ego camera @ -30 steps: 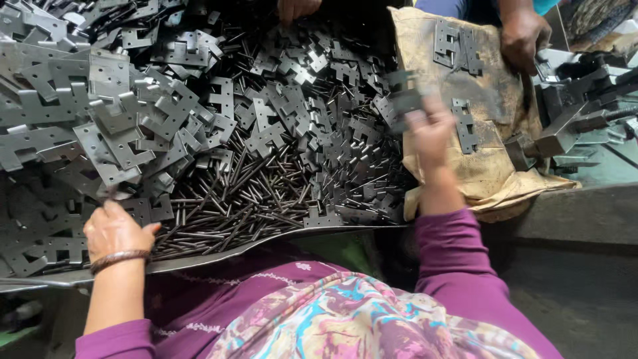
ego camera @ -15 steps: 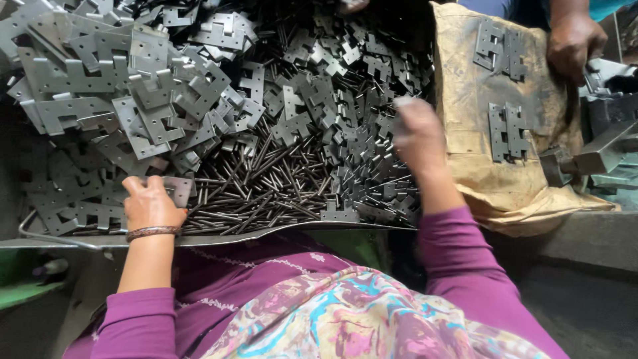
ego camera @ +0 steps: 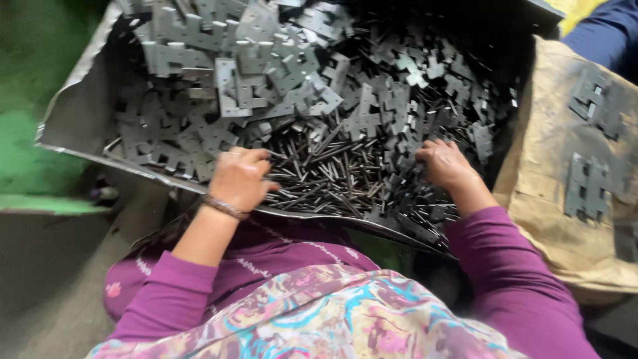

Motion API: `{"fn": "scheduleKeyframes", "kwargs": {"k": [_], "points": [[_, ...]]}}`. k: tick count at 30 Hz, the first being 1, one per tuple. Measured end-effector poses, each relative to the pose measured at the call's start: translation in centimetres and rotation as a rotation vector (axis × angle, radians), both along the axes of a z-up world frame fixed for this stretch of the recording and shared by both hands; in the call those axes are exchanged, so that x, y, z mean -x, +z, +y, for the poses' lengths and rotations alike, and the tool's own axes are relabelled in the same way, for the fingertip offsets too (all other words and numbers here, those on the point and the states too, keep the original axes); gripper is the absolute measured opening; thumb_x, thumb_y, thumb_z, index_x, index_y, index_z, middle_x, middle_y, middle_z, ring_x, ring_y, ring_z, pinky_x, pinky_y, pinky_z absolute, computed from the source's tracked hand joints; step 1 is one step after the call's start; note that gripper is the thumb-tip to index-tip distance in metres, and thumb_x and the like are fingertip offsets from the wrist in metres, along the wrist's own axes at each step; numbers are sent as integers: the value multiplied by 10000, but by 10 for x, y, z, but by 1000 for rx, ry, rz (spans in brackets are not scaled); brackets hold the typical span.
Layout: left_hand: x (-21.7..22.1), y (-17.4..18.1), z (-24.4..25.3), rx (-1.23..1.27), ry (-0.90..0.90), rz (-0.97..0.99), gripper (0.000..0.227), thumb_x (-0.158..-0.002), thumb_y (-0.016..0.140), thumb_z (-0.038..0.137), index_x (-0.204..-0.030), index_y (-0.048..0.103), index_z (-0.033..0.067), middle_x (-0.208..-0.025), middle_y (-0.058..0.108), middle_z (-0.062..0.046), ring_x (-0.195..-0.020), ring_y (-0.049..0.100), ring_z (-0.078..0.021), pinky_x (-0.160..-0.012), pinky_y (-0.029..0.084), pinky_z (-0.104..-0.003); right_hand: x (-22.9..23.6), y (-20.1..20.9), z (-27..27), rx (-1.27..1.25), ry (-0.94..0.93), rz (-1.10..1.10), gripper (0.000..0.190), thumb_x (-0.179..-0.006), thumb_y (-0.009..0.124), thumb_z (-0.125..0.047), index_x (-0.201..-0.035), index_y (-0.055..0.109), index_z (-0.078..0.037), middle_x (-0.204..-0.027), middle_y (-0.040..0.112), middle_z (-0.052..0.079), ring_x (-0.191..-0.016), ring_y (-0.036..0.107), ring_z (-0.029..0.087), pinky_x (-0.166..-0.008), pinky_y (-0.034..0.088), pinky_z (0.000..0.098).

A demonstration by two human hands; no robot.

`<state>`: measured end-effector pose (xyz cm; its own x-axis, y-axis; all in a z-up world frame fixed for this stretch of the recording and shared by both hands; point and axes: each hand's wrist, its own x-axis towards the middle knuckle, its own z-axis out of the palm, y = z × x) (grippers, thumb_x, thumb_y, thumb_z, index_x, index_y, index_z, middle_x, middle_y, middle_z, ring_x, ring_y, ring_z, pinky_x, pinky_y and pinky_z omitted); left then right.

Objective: The person sits on the floor and sorts small metal brackets and pins from a large bin, picking them up by hand and placing them into a sack. The person repeatedly reaches into the bin, separates the items, and transfers them to the sack.

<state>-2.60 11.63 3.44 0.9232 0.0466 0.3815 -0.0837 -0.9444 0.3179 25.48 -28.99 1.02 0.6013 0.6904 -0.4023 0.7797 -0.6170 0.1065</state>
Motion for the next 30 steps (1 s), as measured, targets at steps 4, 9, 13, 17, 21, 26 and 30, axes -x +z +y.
{"fn": "scheduleKeyframes", "kwargs": {"k": [4,9,13,17,21,26,30], "points": [[-13,-10,-24,540,-24,59,409,-755,881,353,-971,743,33,-954,753,-104,-829,727,-305,-733,580,-387,5,1,7,148,55,26,403,-671,887,-293,-1049,756,-250,-1157,631,-19,-1225,561,211,-968,418,463],[-33,-38,-17,600,240,462,512,-685,944,469,-932,769,56,-850,748,-121,-759,757,-278,-759,598,-367,8,29,12,-33,79,-19,159,-810,826,-275,-940,777,-198,-979,720,-40,-1000,682,219,-896,485,432],[-23,-46,-1,533,343,473,701,-577,983,364,-1084,669,-4,-860,749,-196,-830,732,-363,-765,585,-428,19,63,9,-512,-14,149,177,-829,848,-139,-946,729,-78,-879,703,47,-786,680,215,-684,540,359],[-20,-24,-14,420,325,566,624,-647,958,344,-1103,679,23,-922,749,-225,-913,727,-381,-824,588,-442,44,67,33,-1086,-292,680,212,-856,831,-80,-1050,748,-66,-963,733,38,-833,682,117,-754,560,294],[-9,7,-39,262,185,247,604,-696,872,98,-1244,653,-27,-1200,659,-336,-880,716,-426,-726,610,-428,68,36,66,-860,-663,590,159,-908,797,-88,-1064,798,-56,-904,774,66,-710,614,123,-608,462,263],[1,25,-32,339,-125,-103,496,-757,818,1,-1238,699,24,-1182,705,-231,-936,756,-346,-810,618,-366,70,9,69,-1110,-528,682,129,-875,813,-84,-988,777,-33,-887,740,40,-748,663,92,-655,541,232],[-6,13,-27,1322,81,-270,433,-851,751,-112,-1245,706,62,-1078,736,-166,-953,755,-250,-867,681,-319,75,8,52,-1038,-676,739,67,-935,792,-90,-994,789,-58,-846,741,38,-731,656,90,-644,533,238]]}}
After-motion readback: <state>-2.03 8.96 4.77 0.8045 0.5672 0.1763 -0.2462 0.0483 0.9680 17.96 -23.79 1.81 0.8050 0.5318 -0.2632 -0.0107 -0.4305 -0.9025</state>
